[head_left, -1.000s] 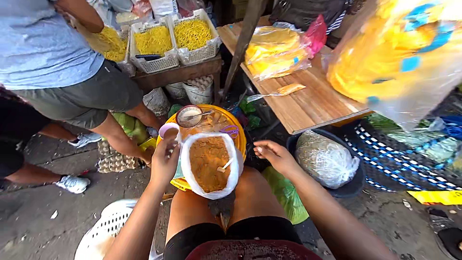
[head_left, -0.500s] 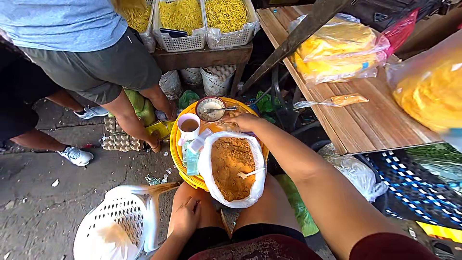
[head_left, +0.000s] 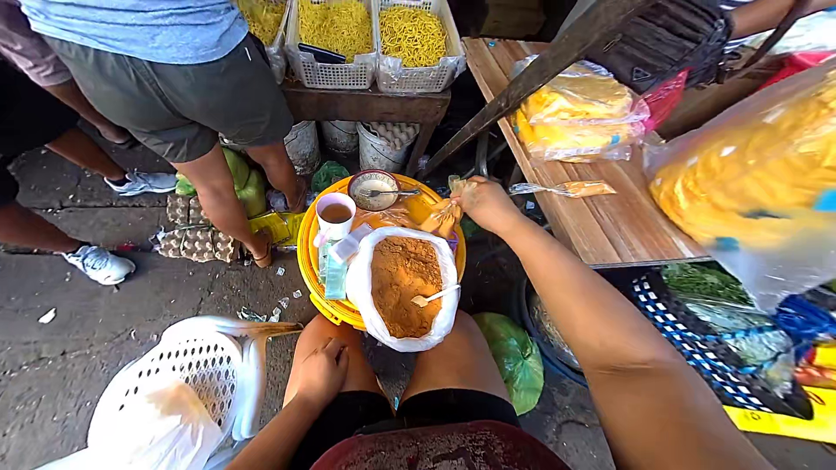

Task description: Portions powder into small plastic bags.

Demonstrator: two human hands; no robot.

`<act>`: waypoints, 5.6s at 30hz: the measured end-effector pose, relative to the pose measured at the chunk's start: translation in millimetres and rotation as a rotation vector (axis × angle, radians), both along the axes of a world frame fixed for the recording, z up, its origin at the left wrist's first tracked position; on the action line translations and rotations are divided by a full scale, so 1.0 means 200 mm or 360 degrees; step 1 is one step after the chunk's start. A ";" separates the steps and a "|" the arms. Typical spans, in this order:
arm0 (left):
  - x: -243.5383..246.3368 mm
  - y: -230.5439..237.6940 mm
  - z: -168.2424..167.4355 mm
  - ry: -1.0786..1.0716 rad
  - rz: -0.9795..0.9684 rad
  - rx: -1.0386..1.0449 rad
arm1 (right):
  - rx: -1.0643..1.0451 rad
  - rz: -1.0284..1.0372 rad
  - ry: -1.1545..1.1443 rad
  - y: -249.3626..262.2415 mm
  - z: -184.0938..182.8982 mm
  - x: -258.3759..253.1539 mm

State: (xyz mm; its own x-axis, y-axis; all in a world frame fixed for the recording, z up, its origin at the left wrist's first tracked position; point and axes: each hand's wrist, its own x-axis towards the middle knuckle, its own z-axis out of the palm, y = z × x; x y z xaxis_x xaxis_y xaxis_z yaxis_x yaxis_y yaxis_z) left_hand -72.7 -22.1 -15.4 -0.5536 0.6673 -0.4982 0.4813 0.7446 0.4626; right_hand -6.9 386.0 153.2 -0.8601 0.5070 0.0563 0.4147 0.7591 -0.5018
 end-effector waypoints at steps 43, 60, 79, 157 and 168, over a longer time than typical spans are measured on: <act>0.04 -0.05 0.00 0.0211 -0.0060 -0.0057 | 0.0304 -0.1010 -0.0414 0.24 0.16 1.03; -0.03 0.00 0.03 -0.0094 -0.0037 -0.0165 | -0.0154 0.0141 -0.0429 0.01 -0.37 -0.25; -0.07 0.00 -0.03 0.0153 0.0028 0.0107 | 0.0175 0.0386 -0.0814 0.10 -0.80 -0.63; 0.62 0.58 0.80 -0.0476 -0.0721 0.1478 | -0.0992 -0.0199 0.1037 -0.99 -0.09 0.96; 0.71 0.53 0.64 -0.0217 -0.0422 0.1522 | -0.1013 -0.0316 0.1206 -1.13 -0.16 0.81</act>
